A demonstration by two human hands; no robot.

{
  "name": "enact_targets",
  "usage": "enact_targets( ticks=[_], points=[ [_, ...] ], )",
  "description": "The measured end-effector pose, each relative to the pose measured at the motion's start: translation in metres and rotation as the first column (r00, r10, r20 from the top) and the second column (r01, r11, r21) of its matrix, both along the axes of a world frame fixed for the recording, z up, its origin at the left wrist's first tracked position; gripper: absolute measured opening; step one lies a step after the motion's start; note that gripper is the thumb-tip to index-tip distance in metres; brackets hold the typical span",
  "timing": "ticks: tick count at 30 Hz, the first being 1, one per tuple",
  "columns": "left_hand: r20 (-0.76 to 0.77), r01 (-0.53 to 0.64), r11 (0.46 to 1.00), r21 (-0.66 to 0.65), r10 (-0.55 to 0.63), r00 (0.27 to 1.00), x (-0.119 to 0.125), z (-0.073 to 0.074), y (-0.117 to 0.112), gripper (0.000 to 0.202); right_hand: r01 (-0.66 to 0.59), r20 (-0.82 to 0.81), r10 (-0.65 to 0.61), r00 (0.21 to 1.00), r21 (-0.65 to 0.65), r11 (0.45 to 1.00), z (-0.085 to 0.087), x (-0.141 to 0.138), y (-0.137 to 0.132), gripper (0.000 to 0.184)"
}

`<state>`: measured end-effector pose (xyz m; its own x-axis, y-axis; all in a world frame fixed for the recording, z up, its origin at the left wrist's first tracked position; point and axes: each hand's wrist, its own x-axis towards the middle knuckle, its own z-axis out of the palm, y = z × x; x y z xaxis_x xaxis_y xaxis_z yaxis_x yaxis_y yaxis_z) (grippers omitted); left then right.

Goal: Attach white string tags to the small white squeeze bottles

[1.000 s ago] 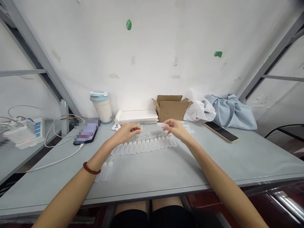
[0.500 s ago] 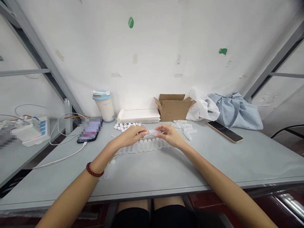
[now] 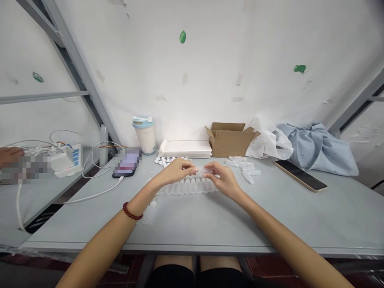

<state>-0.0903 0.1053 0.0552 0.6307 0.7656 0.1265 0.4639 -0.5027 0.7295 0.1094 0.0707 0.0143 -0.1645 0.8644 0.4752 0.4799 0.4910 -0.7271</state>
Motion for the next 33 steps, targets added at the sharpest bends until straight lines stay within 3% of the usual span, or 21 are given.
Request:
enact_targets(
  ticks=[5, 10, 13, 16, 19, 21, 24, 25, 28, 30, 33],
  points=[
    [-0.038, 0.010, 1.000, 0.010, -0.010, 0.999, -0.007, 0.020, 0.000, 0.036, 0.006, 0.077, -0.016, 0.997, 0.128, 0.992, -0.004, -0.011, -0.001, 0.025],
    [-0.220, 0.180, 0.977, 0.116, -0.152, 0.964, -0.008, 0.052, 0.013, 0.033, -0.050, 0.091, 0.035, 0.995, 0.165, 0.985, -0.004, -0.017, 0.001, 0.041],
    [-0.290, 0.231, 0.954, 0.188, -0.171, 0.942, -0.001, 0.061, 0.016, 0.028, -0.051, 0.080, 0.039, 0.996, 0.150, 0.987, -0.004, -0.016, -0.001, 0.039],
    [-0.326, 0.217, 0.945, 0.245, -0.130, 0.936, 0.004, 0.055, 0.011, 0.029, -0.049, 0.035, 0.045, 0.998, 0.119, 0.992, -0.002, -0.017, -0.005, 0.036],
    [-0.249, 0.072, 0.932, 0.357, 0.021, 0.968, 0.004, 0.039, -0.003, 0.031, -0.090, -0.116, 0.086, 0.990, -0.028, 0.996, 0.003, -0.019, -0.011, 0.034],
    [-0.094, -0.114, 0.879, 0.464, 0.177, 0.980, 0.003, 0.028, -0.014, 0.033, -0.162, -0.282, 0.109, 0.953, -0.170, 0.972, 0.008, -0.021, -0.015, 0.035],
    [0.121, -0.349, 0.748, 0.564, 0.344, 0.931, 0.000, 0.015, -0.031, 0.025, -0.348, -0.517, 0.160, 0.841, -0.290, 0.892, 0.015, -0.023, -0.018, 0.034],
    [0.139, -0.351, 0.733, 0.582, 0.336, 0.932, -0.001, 0.012, -0.036, 0.022, -0.403, -0.573, 0.173, 0.801, -0.303, 0.864, 0.016, -0.023, -0.019, 0.033],
    [0.086, -0.213, 0.758, 0.616, 0.205, 0.975, -0.003, 0.004, -0.045, 0.020, -0.502, -0.683, 0.168, 0.711, -0.325, 0.802, 0.018, -0.024, -0.019, 0.029],
    [0.042, -0.136, 0.773, 0.620, 0.141, 0.989, -0.004, -0.001, -0.048, 0.028, -0.550, -0.731, 0.160, 0.664, -0.332, 0.767, 0.017, -0.023, -0.019, 0.028],
    [0.027, -0.130, 0.770, 0.625, 0.145, 0.989, -0.004, -0.007, -0.050, 0.046, -0.587, -0.763, 0.151, 0.628, -0.338, 0.736, 0.016, -0.024, -0.020, 0.028]
  ],
)
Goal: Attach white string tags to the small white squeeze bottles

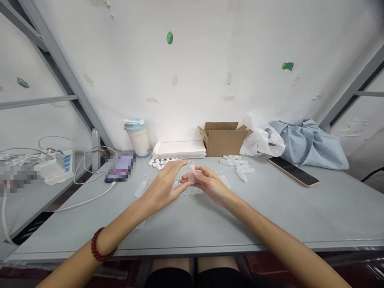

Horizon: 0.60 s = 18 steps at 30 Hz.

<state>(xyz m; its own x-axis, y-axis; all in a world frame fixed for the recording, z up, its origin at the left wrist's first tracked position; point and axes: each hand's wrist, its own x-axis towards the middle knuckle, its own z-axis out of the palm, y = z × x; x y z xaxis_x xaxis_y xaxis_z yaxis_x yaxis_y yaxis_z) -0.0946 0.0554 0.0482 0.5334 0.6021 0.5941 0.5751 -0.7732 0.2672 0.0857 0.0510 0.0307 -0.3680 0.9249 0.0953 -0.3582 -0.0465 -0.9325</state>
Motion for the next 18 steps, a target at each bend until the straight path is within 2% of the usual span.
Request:
enact_targets(
  ticks=[3, 6, 11, 18],
  points=[
    [0.018, -0.042, 0.993, 0.110, 0.040, 0.999, 0.001, -0.005, -0.004, 0.053, 0.034, 0.037, -0.034, 0.999, -0.018, 0.999, 0.000, -0.001, -0.001, 0.030],
    [-0.020, -0.028, 0.973, 0.228, 0.033, 0.999, 0.003, -0.008, -0.010, 0.045, 0.114, 0.126, -0.114, 0.985, 0.005, 0.993, -0.001, -0.003, -0.003, 0.034],
    [-0.146, 0.074, 0.983, 0.165, -0.049, 0.988, 0.008, -0.013, -0.011, 0.041, 0.235, 0.246, -0.257, 0.935, 0.115, 0.965, -0.008, -0.008, -0.005, 0.034],
    [-0.121, 0.049, 0.983, 0.176, -0.028, 0.992, 0.007, -0.021, -0.007, 0.036, 0.241, 0.345, -0.315, 0.884, 0.241, 0.940, -0.009, -0.008, -0.010, 0.033]
  ],
)
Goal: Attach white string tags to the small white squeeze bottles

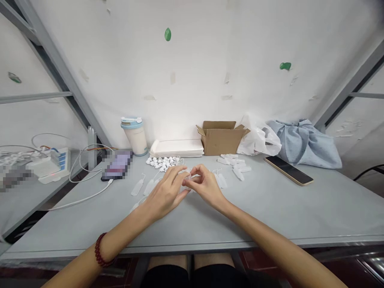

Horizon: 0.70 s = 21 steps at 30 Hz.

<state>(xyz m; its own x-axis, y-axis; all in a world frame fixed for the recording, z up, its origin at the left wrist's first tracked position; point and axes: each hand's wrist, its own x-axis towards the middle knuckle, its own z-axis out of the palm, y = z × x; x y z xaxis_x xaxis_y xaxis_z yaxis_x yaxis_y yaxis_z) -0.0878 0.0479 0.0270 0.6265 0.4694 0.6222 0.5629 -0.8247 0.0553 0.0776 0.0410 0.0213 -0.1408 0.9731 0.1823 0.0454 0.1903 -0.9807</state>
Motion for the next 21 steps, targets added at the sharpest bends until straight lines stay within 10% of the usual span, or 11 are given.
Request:
enact_targets(
  ticks=[10, 21],
  points=[
    [-0.067, -0.011, 0.994, 0.105, 0.018, 0.998, -0.007, 0.006, -0.012, 0.032, 0.007, 0.109, -0.015, 0.994, 0.070, 0.998, -0.001, -0.002, -0.003, 0.032],
    [-0.092, -0.011, 0.996, -0.083, 0.003, 0.996, -0.033, -0.006, -0.026, 0.038, -0.235, 0.345, 0.148, 0.927, 0.224, 0.946, -0.009, -0.005, -0.006, 0.028]
  ],
)
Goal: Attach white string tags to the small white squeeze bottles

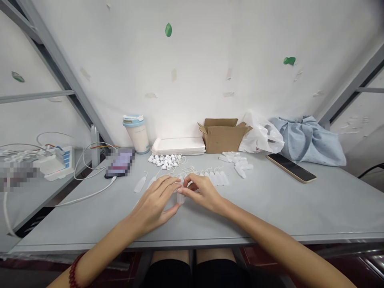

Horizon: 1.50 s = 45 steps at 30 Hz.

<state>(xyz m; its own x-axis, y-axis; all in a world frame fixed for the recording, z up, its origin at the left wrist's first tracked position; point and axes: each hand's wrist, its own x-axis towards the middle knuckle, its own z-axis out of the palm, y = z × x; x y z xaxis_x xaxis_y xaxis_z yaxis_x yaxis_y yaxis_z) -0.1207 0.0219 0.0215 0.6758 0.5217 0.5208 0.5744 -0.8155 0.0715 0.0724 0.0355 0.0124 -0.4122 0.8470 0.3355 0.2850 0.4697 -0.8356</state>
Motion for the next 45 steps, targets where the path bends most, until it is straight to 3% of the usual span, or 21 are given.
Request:
enact_targets(
  ticks=[3, 6, 9, 12, 17, 22, 25, 34, 45],
  points=[
    [0.009, -0.015, 0.995, -0.094, 0.016, 1.000, -0.008, -0.002, -0.008, 0.038, 0.002, 0.044, -0.007, 0.999, 0.122, 0.993, 0.001, 0.004, 0.002, 0.031],
    [-0.024, -0.026, 0.975, -0.222, 0.021, 0.999, -0.020, -0.006, -0.015, 0.038, 0.083, 0.057, -0.098, 0.994, 0.223, 0.971, 0.004, 0.011, 0.006, 0.038],
    [-0.081, -0.045, 0.946, -0.322, 0.020, 0.997, -0.035, -0.009, -0.017, 0.038, 0.167, 0.026, -0.175, 0.984, 0.196, 0.966, 0.007, 0.016, 0.011, 0.040],
    [-0.121, -0.071, 0.928, -0.366, 0.028, 0.992, -0.045, -0.011, -0.016, 0.037, 0.177, 0.023, -0.183, 0.983, 0.155, 0.972, 0.007, 0.017, 0.012, 0.030],
    [-0.136, -0.148, 0.910, -0.388, 0.102, 0.985, -0.056, -0.008, -0.019, 0.045, -0.132, 0.241, 0.083, 0.967, 0.198, 0.971, 0.001, 0.003, 0.002, 0.012],
    [-0.128, -0.372, 0.838, -0.400, 0.350, 0.928, -0.084, -0.006, -0.031, 0.062, -0.302, 0.477, 0.184, 0.860, 0.185, 0.935, -0.005, -0.010, -0.010, 0.030],
    [-0.115, -0.422, 0.791, -0.444, 0.416, 0.902, -0.098, -0.008, -0.034, 0.065, -0.347, 0.527, 0.204, 0.825, 0.187, 0.919, -0.005, -0.014, -0.014, 0.037],
    [-0.050, -0.282, 0.744, -0.605, 0.318, 0.947, -0.084, -0.008, -0.031, 0.040, -0.408, 0.551, 0.204, 0.809, 0.277, 0.870, -0.012, -0.019, -0.017, 0.036],
    [-0.040, -0.138, 0.729, -0.671, 0.151, 0.988, -0.070, -0.002, -0.037, 0.044, -0.413, 0.517, 0.223, 0.827, 0.287, 0.865, -0.012, -0.017, -0.017, 0.036]
  ],
)
